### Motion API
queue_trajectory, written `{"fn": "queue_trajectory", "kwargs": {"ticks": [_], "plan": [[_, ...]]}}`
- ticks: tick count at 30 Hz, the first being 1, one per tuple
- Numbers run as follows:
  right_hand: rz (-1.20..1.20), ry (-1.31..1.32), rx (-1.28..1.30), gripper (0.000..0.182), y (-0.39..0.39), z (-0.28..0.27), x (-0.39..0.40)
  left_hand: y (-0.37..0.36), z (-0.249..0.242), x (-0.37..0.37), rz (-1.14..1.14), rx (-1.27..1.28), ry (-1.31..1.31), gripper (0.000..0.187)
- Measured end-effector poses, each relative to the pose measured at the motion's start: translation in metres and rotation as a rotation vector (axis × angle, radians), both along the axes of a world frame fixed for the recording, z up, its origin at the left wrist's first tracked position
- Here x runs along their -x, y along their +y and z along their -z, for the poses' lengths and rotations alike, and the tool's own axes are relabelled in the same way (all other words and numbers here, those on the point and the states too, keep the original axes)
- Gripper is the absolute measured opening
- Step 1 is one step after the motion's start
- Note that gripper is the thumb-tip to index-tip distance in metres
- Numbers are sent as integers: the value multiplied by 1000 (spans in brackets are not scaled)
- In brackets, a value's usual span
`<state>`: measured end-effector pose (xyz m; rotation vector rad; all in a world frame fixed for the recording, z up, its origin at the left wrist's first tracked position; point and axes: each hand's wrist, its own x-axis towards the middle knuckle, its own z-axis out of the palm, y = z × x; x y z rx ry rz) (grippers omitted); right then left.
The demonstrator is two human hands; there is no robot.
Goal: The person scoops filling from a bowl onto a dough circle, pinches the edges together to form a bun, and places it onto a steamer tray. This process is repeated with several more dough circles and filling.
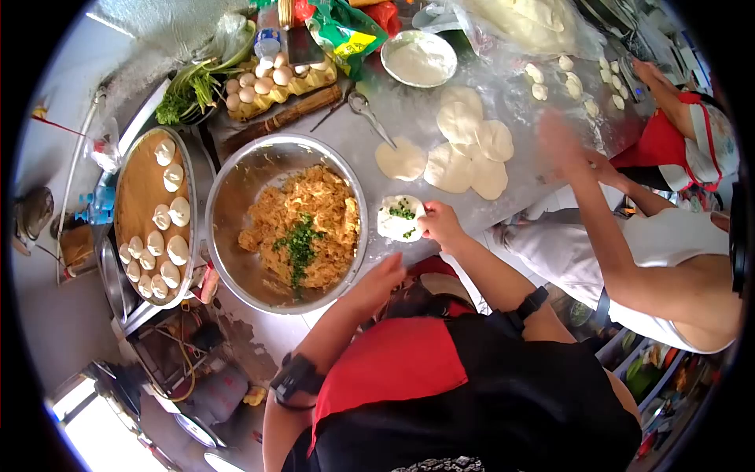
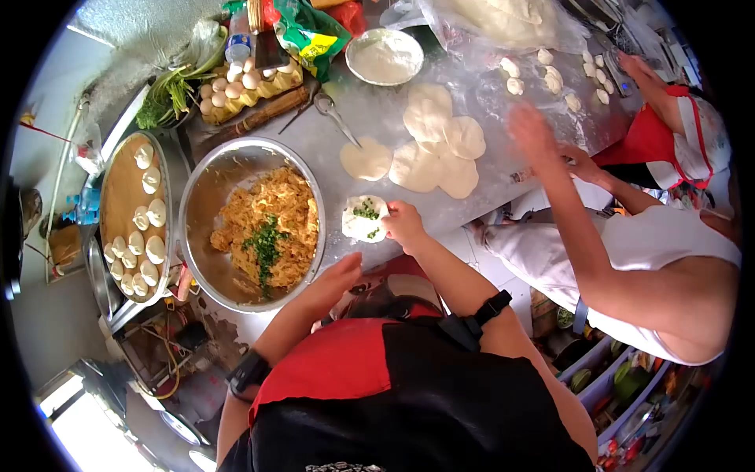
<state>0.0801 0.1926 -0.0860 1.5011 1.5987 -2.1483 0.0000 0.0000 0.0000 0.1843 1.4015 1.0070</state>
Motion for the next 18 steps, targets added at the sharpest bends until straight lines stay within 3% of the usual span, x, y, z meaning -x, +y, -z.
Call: {"fn": "queue_trajectory", "kwargs": {"ticks": [2,3,5,8,11,12,15,18], "plan": [[-10,-3,25,36,-19,-5,-15,0,36,-18,-88,198,279,68],[5,4,-26,35,29,5,-15,53,84,-17,-114,179,506,66],[43,-12,44,33,18,-6,-27,60,111,-22,-122,308,939,62],[80,-27,99,30,9,-12,-38,79,71,-13,-205,405,646,47],[55,-60,139,30,10,-15,-38,80,82,-5,-49,458,589,35],[35,-78,147,30,12,-14,-38,79,87,-10,-58,453,737,31],[77,-18,218,30,14,-7,-45,76,96,-19,-193,260,829,26],[115,87,306,31,15,-58,-38,80,22,-10,-306,116,370,21]]}}
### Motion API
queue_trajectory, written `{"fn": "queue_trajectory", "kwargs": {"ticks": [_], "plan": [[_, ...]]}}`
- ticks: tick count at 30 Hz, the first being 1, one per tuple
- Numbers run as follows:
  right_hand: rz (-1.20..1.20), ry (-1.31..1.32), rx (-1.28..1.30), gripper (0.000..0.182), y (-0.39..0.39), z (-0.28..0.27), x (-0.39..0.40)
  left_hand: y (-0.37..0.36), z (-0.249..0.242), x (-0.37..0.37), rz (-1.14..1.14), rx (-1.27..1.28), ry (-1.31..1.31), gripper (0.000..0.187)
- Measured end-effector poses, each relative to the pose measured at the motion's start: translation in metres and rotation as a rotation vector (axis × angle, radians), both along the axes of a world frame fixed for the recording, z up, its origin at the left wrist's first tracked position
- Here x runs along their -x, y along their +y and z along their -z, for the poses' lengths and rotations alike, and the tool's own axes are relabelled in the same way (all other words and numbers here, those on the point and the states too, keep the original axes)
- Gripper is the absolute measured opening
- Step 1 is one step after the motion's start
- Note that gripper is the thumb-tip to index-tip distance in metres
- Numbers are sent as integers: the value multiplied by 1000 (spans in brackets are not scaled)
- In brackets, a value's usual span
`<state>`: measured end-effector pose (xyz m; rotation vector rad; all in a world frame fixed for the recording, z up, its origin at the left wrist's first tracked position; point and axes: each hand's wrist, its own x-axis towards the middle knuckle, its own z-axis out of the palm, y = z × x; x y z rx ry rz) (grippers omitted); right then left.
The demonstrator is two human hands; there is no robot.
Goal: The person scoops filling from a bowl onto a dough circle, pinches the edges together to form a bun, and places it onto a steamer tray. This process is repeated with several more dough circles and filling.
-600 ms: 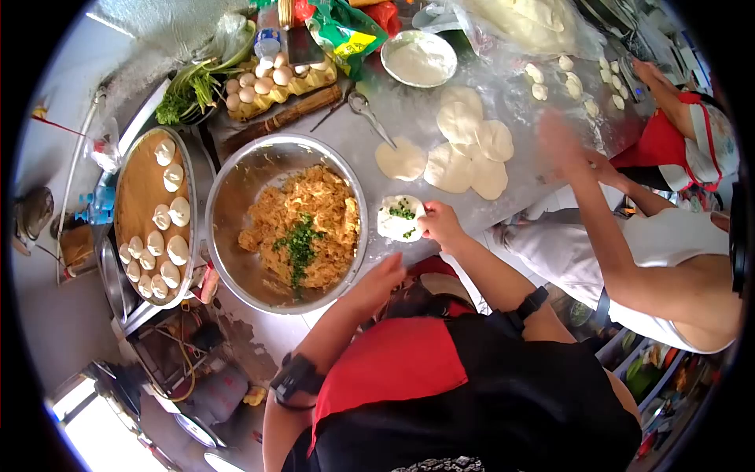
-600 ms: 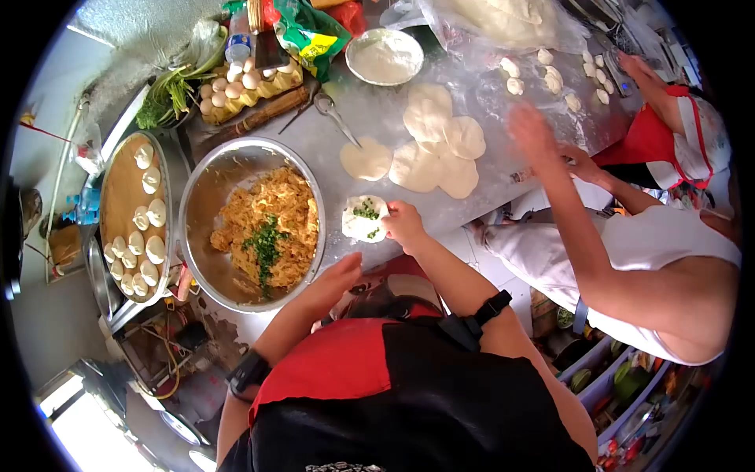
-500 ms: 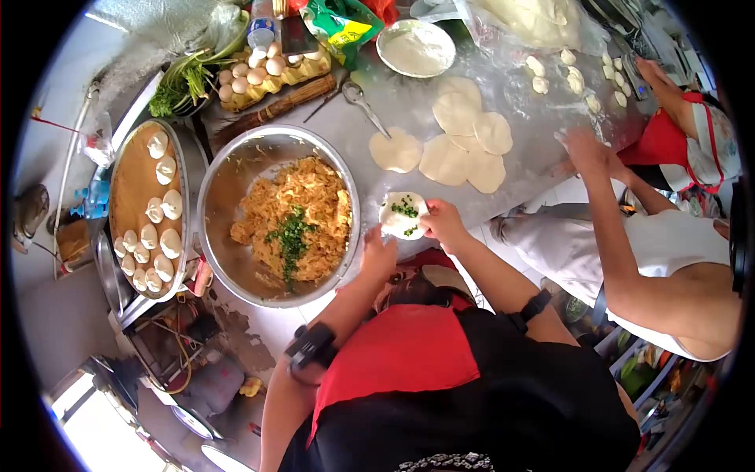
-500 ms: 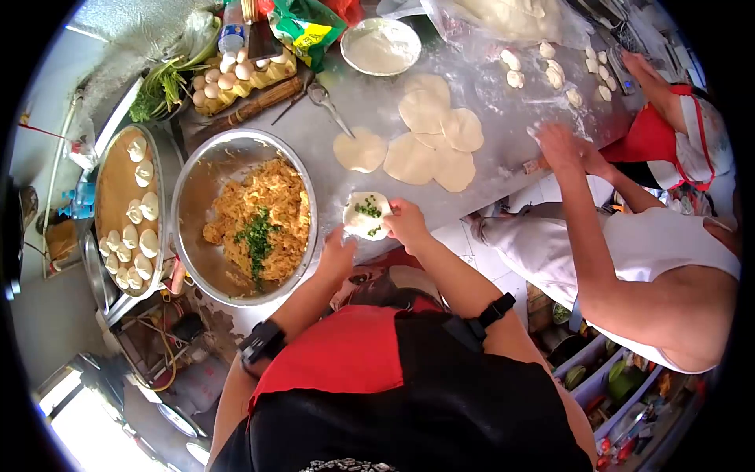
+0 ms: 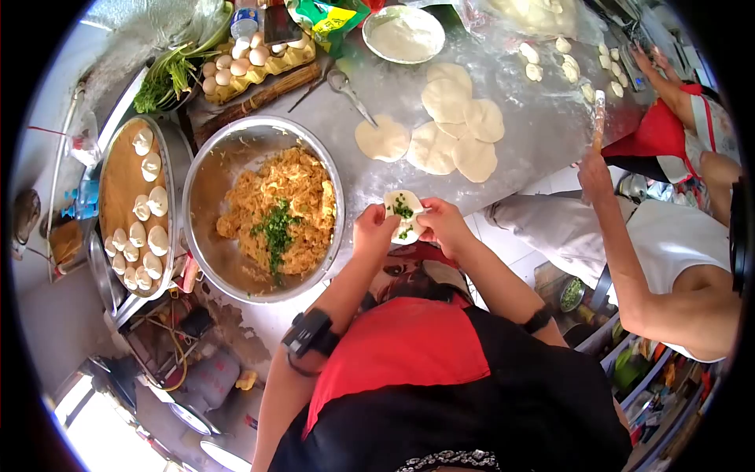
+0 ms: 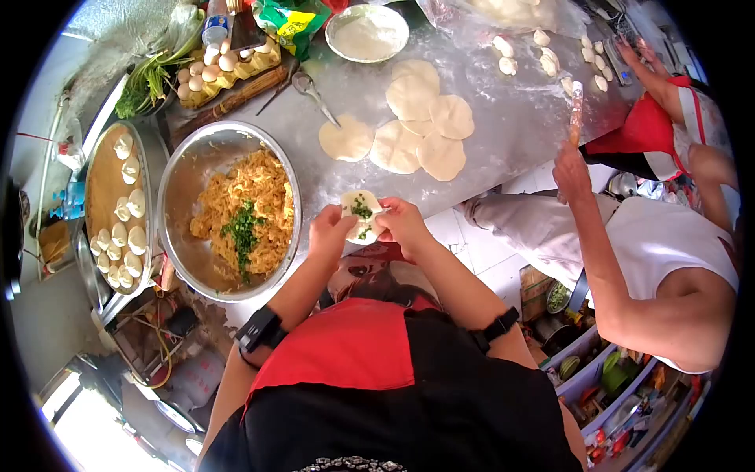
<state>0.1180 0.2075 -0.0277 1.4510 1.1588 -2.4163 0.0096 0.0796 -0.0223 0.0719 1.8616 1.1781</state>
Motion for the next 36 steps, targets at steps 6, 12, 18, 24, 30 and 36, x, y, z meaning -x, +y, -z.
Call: {"fn": "queue_trajectory", "kwargs": {"ticks": [6,12,18,24,30,36], "plan": [[-73,329,54,28,-24,-100,24,-51,-81,21,-473,-809,-612,22],[-324,336,20,26,-86,-123,73,-114,-71,31,-574,-1021,-804,45],[-505,418,-114,23,-144,-130,116,-195,-100,50,-738,-1241,-887,51],[-671,521,-210,21,-186,-130,148,-231,-114,72,-687,-1270,-604,77],[-517,642,-926,20,-144,-123,184,-240,-110,95,-743,-1375,-611,66],[-451,-69,-1322,30,14,6,220,-255,-90,121,-772,-1361,-577,61]]}}
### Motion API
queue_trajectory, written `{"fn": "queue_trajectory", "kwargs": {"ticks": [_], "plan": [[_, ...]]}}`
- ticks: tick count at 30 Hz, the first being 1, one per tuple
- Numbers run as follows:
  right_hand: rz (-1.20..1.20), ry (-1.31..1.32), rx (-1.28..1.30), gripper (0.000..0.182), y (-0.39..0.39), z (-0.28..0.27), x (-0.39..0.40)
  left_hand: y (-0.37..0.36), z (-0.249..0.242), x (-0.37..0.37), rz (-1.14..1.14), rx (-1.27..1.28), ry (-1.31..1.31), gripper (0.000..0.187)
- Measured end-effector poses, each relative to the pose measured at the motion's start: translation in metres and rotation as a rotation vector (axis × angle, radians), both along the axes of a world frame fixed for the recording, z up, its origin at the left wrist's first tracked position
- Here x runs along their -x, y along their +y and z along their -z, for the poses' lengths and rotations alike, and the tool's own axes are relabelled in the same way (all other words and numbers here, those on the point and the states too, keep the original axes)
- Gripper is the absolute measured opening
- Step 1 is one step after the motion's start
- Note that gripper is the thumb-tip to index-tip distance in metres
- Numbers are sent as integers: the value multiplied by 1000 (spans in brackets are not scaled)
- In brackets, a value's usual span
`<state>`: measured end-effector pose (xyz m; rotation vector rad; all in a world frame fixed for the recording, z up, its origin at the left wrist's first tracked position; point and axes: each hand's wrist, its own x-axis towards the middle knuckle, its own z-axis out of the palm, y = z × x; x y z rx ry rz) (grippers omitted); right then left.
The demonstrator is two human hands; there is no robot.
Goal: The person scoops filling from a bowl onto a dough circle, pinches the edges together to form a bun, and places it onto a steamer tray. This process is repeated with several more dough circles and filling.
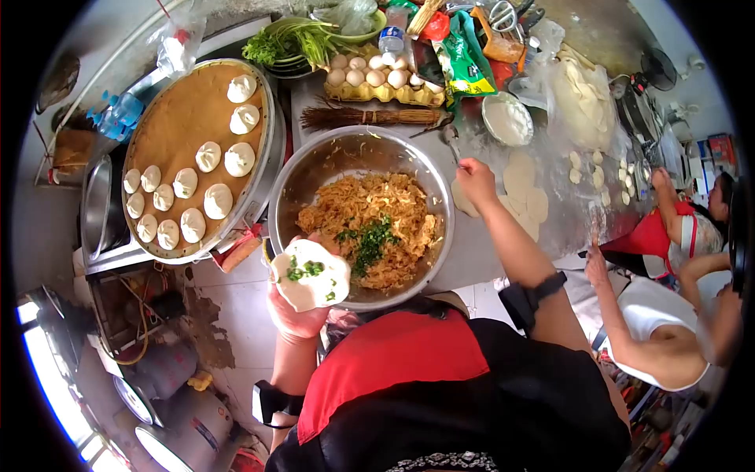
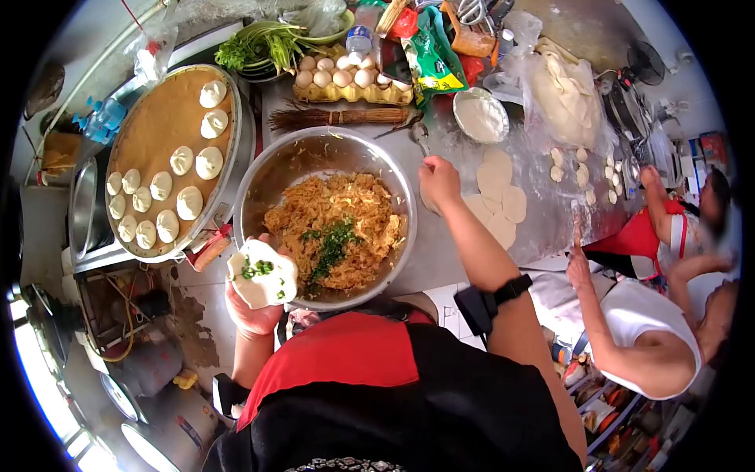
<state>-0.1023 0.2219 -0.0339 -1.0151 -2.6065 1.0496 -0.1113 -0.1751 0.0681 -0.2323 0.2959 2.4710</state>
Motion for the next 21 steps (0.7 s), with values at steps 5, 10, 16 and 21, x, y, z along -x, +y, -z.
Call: {"fn": "queue_trajectory", "kwargs": {"ticks": [5,10,16,21], "plan": [[46,-399,-144,29,45,44,26,3,-5,3,-133,93,-143,52],[20,-302,-142,22,74,88,34,-1,1,1,-248,132,-162,50],[-221,123,-22,8,0,-44,1,-13,9,19,-222,113,-237,51],[-1156,-348,-204,32,-128,-89,-46,-17,8,32,-129,8,-146,53]]}}
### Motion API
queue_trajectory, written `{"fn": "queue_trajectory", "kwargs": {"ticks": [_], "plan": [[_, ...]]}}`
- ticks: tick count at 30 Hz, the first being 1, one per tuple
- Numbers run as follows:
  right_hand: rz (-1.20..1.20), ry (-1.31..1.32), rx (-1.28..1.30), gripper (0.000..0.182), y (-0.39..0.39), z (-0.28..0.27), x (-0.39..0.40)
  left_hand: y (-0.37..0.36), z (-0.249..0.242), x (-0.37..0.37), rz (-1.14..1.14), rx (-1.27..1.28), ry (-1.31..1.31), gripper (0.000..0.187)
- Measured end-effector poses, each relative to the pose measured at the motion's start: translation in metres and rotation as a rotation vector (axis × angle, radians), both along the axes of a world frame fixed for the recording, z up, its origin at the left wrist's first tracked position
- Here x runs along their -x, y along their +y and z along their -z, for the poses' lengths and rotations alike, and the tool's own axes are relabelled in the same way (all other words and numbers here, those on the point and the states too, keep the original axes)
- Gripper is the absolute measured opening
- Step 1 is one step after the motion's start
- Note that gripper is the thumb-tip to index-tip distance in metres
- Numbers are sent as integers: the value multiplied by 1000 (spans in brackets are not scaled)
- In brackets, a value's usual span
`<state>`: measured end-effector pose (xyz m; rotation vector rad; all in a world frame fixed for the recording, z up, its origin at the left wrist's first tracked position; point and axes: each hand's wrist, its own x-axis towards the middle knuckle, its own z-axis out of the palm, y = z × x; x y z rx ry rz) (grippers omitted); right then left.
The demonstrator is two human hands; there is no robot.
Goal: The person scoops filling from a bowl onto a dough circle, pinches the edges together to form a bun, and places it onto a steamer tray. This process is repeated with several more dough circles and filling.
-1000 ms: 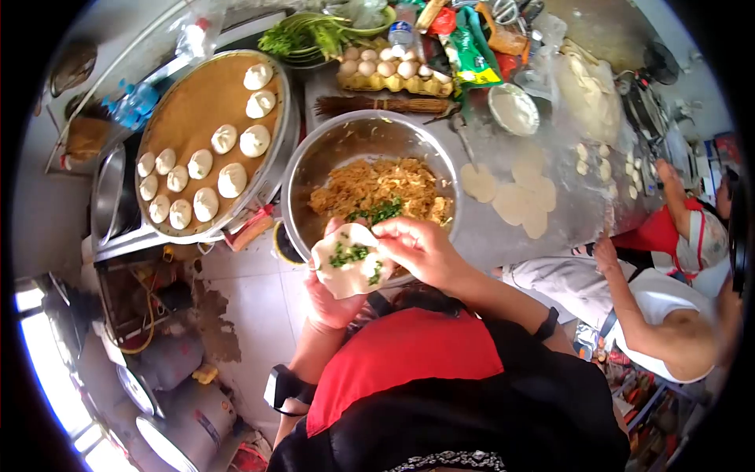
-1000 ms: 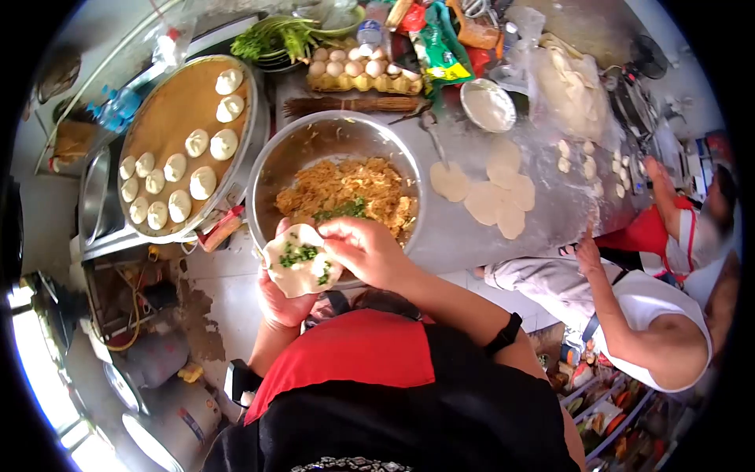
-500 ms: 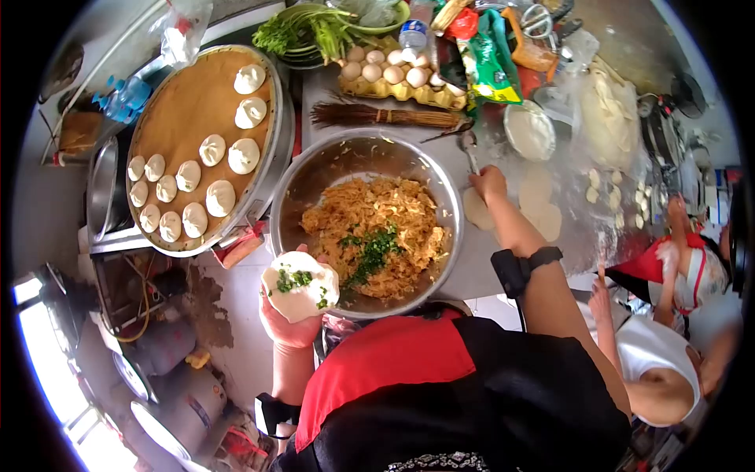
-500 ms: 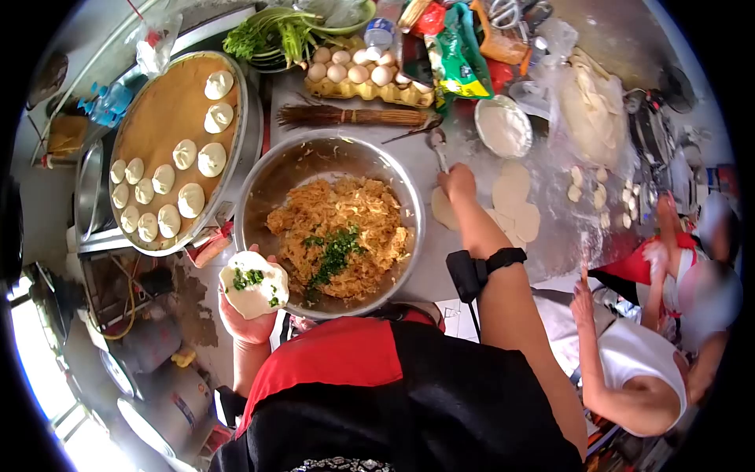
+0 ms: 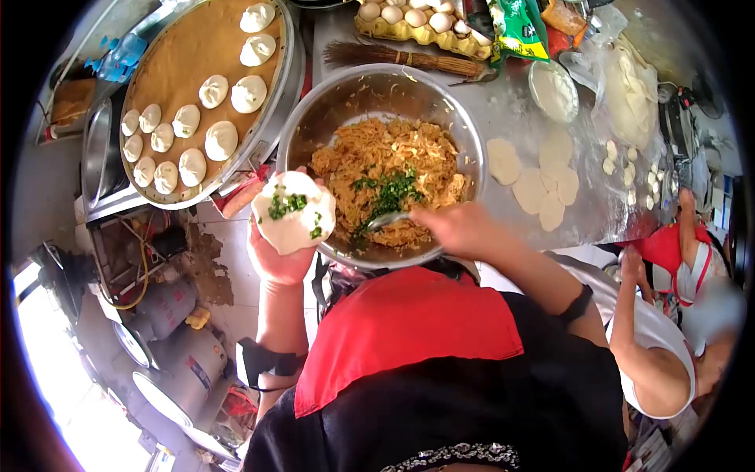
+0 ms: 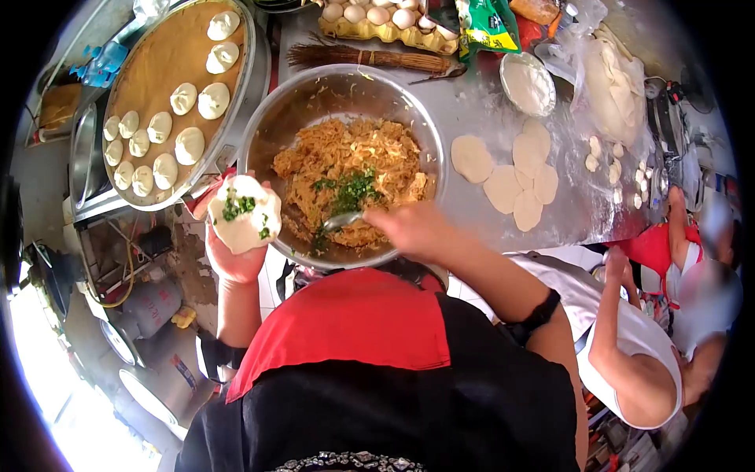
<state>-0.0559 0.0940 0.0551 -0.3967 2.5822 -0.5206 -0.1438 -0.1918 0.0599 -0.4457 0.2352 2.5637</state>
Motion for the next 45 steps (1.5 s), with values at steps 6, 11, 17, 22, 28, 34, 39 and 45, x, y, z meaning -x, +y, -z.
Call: {"fn": "queue_trajectory", "kwargs": {"ticks": [6,11,17,22,28,34,39,45], "plan": [[63,457,-116,30,-11,35,16,-16,10,-5,11,47,-98,51],[-44,223,-152,20,-55,19,-18,-28,29,-9,32,-49,-97,47],[381,476,10,17,-59,19,1,-37,31,-11,73,-12,-95,44],[101,354,-63,17,-80,35,-10,-41,39,-9,93,-38,-81,43],[182,210,-57,14,-77,19,-16,-41,39,-10,91,31,-84,45],[348,-148,245,30,-75,25,-22,-41,39,-9,81,52,-123,45],[722,-653,707,31,-55,18,-13,-43,48,-6,117,31,-153,47],[880,-548,837,34,-30,-14,-7,-28,38,-4,125,131,-148,46]]}}
